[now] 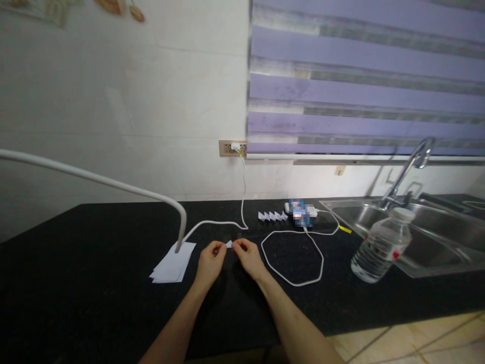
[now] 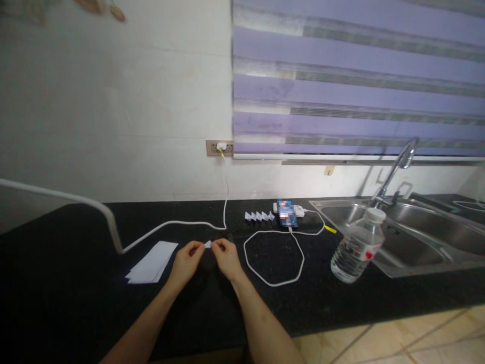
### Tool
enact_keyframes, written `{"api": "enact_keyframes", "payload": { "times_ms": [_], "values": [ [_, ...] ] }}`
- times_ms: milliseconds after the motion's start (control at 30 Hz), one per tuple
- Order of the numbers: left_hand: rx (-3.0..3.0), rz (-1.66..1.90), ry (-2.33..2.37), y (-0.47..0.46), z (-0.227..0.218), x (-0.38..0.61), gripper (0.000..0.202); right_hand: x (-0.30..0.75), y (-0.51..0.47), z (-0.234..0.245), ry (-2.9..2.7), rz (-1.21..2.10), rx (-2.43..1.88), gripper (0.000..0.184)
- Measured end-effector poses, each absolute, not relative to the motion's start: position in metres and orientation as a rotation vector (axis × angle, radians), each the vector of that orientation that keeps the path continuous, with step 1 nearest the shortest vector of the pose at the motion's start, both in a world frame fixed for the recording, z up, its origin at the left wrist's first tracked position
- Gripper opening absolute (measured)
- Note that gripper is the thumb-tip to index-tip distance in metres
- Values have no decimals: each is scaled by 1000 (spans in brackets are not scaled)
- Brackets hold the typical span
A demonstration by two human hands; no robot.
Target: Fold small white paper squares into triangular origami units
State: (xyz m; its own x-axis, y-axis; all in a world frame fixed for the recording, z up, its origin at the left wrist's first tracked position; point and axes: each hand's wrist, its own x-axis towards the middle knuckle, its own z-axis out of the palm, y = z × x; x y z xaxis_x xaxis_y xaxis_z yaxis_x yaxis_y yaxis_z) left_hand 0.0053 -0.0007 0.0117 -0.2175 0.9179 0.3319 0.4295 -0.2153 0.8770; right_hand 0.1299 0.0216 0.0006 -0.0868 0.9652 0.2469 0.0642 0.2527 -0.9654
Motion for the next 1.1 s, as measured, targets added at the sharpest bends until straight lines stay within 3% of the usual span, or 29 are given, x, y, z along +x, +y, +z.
{"api": "enact_keyframes", "payload": {
  "times_ms": [500, 800, 1100],
  "values": [
    [1308, 1378, 1536, 2, 7, 2, 26, 132, 19, 1, -1625, 861, -1036, 25],
    [1533, 1343, 1582, 1, 13, 1, 27, 137, 18, -2, -1719, 632, -819, 29],
    [1554, 1462, 1505, 3, 9, 1, 22, 135, 21, -6, -1671, 717, -916, 22]
  ]
}}
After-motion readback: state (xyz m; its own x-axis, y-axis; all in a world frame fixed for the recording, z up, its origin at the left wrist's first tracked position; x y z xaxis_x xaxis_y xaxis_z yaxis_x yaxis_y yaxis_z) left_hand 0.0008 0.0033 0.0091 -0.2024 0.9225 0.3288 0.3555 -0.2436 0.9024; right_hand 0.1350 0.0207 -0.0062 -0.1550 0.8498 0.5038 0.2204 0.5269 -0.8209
